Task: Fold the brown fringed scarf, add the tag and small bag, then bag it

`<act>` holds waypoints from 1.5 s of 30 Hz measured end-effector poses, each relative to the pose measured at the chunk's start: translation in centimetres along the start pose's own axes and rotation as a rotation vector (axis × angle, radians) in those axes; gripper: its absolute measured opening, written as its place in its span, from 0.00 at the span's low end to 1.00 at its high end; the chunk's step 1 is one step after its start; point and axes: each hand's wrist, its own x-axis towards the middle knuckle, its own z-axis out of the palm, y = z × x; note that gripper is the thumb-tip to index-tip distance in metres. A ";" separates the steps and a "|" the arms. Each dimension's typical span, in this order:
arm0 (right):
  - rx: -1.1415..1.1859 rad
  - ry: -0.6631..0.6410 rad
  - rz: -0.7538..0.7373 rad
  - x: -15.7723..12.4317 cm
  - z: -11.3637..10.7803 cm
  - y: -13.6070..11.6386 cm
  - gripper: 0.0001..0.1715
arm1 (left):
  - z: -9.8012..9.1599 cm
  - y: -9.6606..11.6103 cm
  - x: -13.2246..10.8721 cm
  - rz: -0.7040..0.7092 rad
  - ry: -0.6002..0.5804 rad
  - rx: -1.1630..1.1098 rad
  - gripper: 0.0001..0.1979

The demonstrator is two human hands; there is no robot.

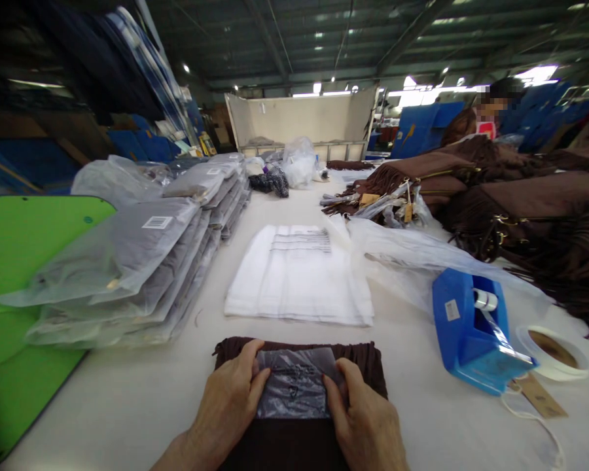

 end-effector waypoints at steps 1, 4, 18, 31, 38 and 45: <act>-0.050 0.019 -0.032 -0.1 0.2 0.1 0.15 | 0.2 -0.2 -0.1 0.079 0.095 0.092 0.15; -0.156 0.083 -0.093 -0.3 0.6 0.1 0.18 | 0.1 -0.4 -0.5 0.313 0.371 0.260 0.16; -0.390 0.210 -0.787 0.8 -1.5 -2.0 0.31 | 0.5 0.0 -0.9 0.649 -0.016 0.032 0.17; -0.457 0.088 -0.817 1.0 2.4 -0.1 0.29 | -6.9 -6.8 -7.9 -0.085 0.271 -0.217 0.06; -0.449 0.131 -0.865 1.0 2.6 0.1 0.32 | -1.8 -5.7 -16.2 -1.073 0.052 -0.955 0.23; -0.456 0.146 -0.877 1.1 2.4 -0.2 0.32 | -0.3 -5.0 -15.8 -1.631 -0.025 -1.681 0.28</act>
